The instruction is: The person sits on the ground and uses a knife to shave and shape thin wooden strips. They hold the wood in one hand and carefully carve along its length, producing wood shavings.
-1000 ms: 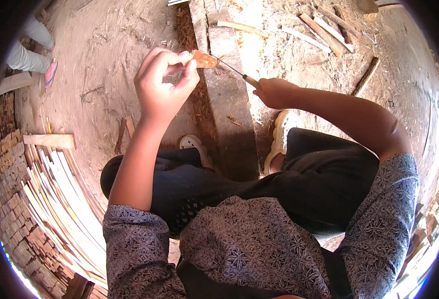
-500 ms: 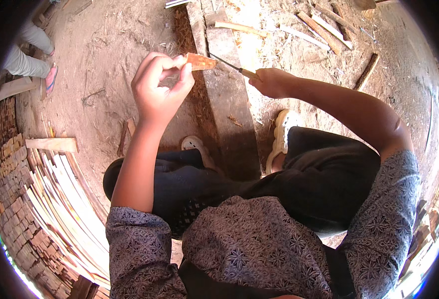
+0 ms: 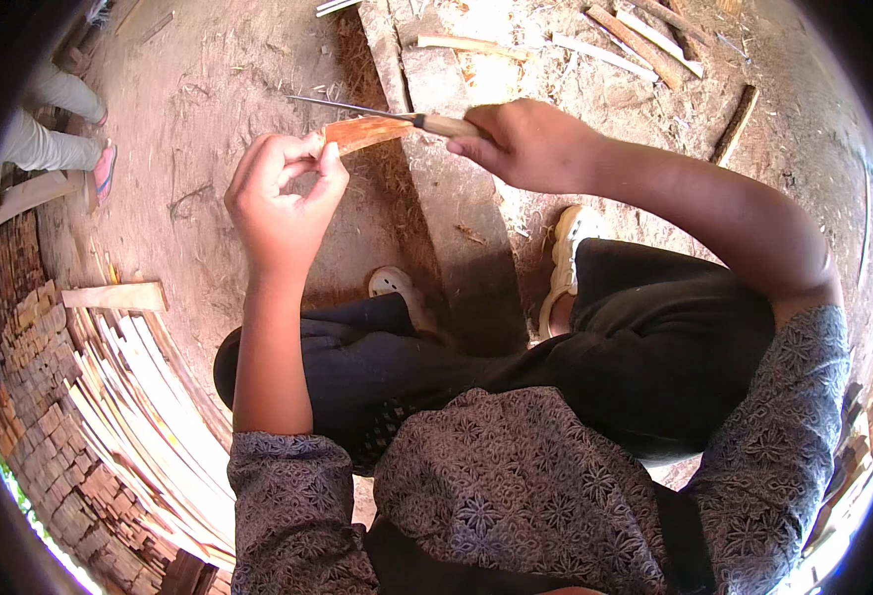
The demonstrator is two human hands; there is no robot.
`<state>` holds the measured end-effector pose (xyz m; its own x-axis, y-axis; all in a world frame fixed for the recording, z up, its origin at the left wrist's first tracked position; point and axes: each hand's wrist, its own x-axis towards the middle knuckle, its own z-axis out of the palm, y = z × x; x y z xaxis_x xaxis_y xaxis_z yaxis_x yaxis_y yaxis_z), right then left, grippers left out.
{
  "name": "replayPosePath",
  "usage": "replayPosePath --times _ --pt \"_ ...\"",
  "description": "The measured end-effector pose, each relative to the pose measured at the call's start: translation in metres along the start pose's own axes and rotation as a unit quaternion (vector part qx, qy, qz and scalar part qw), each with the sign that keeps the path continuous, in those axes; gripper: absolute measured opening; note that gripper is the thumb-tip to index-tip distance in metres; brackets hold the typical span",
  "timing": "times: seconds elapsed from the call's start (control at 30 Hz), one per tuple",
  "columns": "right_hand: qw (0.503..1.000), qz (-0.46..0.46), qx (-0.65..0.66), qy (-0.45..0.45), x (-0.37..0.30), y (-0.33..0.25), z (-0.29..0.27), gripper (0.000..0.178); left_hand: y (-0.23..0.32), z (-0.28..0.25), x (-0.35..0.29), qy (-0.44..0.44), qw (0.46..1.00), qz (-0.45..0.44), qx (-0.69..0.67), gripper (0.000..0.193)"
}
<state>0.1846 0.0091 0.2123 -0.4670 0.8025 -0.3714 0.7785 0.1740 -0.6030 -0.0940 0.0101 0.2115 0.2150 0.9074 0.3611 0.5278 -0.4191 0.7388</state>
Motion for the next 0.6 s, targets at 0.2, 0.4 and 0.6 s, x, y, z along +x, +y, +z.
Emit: replayPosePath --times 0.2,0.4,0.6 --pt "0.999 0.001 0.021 0.039 -0.016 -0.013 -0.022 0.055 0.007 0.009 0.002 0.001 0.999 0.04 0.0 0.015" --pt "0.988 -0.043 0.051 0.141 -0.039 -0.014 -0.021 0.048 0.008 0.022 0.002 0.035 0.996 0.081 -0.011 0.018" --pt "0.998 0.058 -0.029 0.001 -0.039 0.015 0.007 0.046 0.013 0.028 0.002 0.001 0.995 0.098 0.012 0.015"
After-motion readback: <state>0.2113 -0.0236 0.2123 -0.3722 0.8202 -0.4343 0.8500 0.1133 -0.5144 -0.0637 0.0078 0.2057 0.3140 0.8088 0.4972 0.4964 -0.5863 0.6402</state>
